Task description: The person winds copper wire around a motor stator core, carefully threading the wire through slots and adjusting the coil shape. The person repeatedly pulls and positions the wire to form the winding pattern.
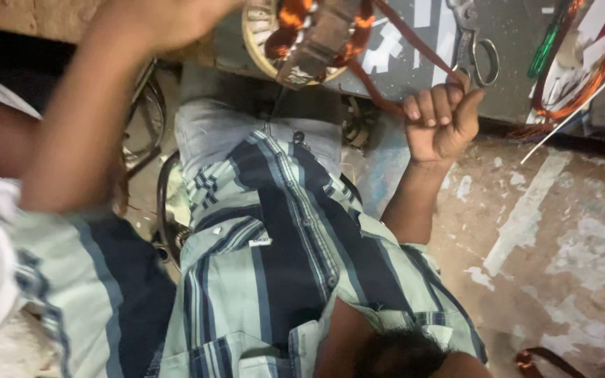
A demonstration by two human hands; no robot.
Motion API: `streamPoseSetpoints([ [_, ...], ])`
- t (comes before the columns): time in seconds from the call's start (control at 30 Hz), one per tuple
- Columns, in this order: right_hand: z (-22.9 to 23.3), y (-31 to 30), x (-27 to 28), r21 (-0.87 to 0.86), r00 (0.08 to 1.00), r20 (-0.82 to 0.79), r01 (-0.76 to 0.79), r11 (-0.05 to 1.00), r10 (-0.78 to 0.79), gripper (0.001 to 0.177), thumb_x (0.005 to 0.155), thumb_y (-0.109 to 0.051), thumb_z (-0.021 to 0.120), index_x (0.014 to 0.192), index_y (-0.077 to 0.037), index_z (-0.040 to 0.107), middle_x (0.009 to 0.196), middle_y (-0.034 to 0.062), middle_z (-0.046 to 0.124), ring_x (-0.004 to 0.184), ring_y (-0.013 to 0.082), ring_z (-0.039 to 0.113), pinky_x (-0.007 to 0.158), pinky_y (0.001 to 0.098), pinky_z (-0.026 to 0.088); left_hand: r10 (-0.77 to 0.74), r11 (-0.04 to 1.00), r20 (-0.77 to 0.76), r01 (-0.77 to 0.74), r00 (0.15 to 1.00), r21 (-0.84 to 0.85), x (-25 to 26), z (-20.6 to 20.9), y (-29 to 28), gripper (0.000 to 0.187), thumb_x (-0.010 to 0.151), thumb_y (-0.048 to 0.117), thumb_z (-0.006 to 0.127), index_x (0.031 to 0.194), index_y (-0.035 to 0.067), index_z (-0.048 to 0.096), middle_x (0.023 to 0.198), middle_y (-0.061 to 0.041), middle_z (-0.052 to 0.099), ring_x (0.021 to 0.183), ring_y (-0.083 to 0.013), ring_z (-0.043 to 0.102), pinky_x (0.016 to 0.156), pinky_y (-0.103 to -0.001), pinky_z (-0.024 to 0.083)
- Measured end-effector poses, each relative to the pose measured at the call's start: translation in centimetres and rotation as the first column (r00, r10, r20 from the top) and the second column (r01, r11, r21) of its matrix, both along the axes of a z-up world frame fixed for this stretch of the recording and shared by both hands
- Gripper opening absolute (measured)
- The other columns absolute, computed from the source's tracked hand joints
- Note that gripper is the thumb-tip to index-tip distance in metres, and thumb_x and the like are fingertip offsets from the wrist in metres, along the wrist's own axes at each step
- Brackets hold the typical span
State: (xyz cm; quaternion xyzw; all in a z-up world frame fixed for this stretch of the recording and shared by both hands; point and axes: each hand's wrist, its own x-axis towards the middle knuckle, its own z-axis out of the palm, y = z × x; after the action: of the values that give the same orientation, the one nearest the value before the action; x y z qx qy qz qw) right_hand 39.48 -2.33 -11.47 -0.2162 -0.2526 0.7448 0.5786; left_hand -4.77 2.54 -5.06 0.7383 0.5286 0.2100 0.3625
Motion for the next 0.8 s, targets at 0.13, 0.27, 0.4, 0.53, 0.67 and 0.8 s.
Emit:
streamPoseSetpoints([
  [0.13,-0.1,-0.5,-0.2,-0.017,0.998,-0.044,-0.045,0.999,0.044,0.031,0.11,-0.046,0.056,0.099,-0.017,0.053,0.062,-0.0086,0.035,0.057,0.0058,0.033,0.068,0.0259,0.034,-0.002,0.972,0.213,-0.048,0.977,0.229,-2.0,-1.3,-4.9,0.024,0.094,0.011,0.077,0.111,-0.004,0.07,0.095,-0.017,0.072,0.082,-0.023,0.071,0.071,-0.033,0.054],
  [0.27,-0.7,-0.4,0.0,-0.03,0.996,-0.047,-0.081,0.996,0.08,0.032,0.11,-0.046,0.057,0.098,-0.017,0.053,0.062,-0.0087,0.036,0.058,0.006,0.034,0.065,0.025,0.034,0.311,0.945,0.434,-0.322,0.846,-0.051,-4.4,-4.2,-11.8,0.014,0.103,0.006,0.071,0.116,0.002,0.077,0.105,-0.014,0.076,0.092,-0.0213,0.074,0.081,-0.03,0.056],
  [0.4,0.0,-0.2,-0.3,-0.038,0.998,-0.011,-0.066,0.997,0.066,0.029,0.111,-0.043,0.058,0.101,-0.016,0.054,0.063,-0.0075,0.04,0.06,0.0072,0.038,0.069,0.0268,0.037,0.529,0.84,0.028,-0.529,0.848,0.12,-6.0,-6.2,-16.0,0.011,0.104,0.004,0.072,0.113,0.002,0.078,0.112,-0.017,0.076,0.098,-0.028,0.076,0.088,-0.035,0.057],
  [0.53,4.3,-0.3,-2.2,0.179,0.836,0.532,0.041,0.983,-0.131,0.026,0.109,-0.033,0.066,0.118,-0.009,0.064,0.086,0.0038,0.063,0.074,0.0134,0.055,0.073,0.0283,0.046,0.399,0.895,-0.206,-0.331,0.894,0.3,-5.4,-3.4,-16.7,0.026,0.095,0.004,0.076,0.12,0.003,0.076,0.117,-0.019,0.074,0.108,-0.0353,0.07,0.092,-0.041,0.055],
  [0.67,10.6,0.2,-5.7,0.712,0.166,0.697,-0.045,0.701,-0.698,0.027,0.103,-0.007,0.071,0.129,-0.001,0.065,0.127,0.019,0.069,0.119,0.0294,0.07,0.109,0.0384,0.058,0.365,0.806,0.238,-0.434,0.9,0.404,-3.0,2.4,-13.2,0.04,0.104,0.003,0.073,0.141,0.001,0.06,0.127,-0.018,0.072,0.12,-0.0304,0.071,0.103,-0.043,0.056],
  [0.8,11.7,2.8,-10.7,0.705,-0.156,0.433,-0.555,0.441,-0.888,0.026,0.089,-0.003,0.082,0.112,0.002,0.073,0.115,0.0221,0.072,0.11,0.0368,0.069,0.096,0.0427,0.054,-0.048,0.885,0.338,-0.118,0.94,0.451,1.4,3.2,-7.3,0.088,0.104,0.02,0.085,0.159,0.005,0.017,0.142,-0.021,0.062,0.133,-0.035,0.064,0.109,-0.041,0.054],
])
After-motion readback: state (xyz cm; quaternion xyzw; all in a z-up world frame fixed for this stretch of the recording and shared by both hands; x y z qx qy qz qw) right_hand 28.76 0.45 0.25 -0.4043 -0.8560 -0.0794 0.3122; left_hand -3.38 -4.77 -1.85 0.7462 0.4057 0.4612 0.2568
